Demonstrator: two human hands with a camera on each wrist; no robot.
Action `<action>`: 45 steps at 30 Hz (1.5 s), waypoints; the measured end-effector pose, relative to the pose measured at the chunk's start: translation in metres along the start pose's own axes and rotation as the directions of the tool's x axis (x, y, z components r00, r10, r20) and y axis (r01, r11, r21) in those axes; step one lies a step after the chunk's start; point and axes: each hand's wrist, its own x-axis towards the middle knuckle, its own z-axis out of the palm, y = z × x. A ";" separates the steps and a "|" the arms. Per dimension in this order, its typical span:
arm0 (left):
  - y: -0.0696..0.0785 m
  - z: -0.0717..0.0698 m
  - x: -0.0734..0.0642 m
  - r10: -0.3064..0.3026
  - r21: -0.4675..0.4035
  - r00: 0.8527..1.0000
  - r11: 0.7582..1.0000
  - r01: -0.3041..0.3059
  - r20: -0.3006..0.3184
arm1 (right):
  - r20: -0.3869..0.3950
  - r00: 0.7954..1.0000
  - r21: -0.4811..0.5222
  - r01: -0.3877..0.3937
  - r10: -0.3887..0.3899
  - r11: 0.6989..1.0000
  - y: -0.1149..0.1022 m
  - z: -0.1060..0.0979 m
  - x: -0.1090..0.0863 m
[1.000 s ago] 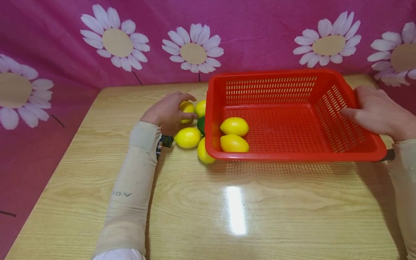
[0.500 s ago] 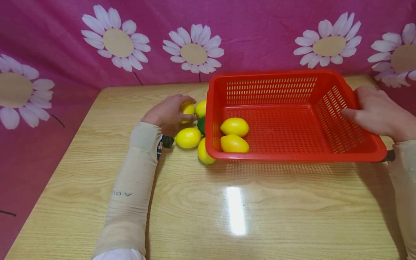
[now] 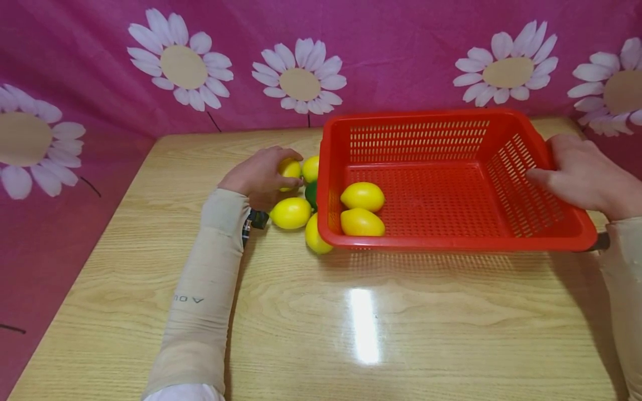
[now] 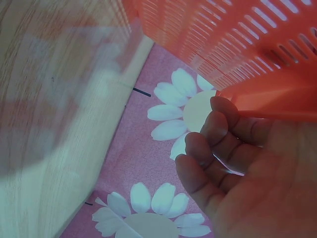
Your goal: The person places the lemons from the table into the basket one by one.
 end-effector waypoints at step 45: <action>0.013 -0.019 -0.017 0.101 0.020 0.968 0.995 -0.099 -0.230 | 0.003 1.000 -0.034 -0.001 0.001 0.999 0.001 -0.002 0.001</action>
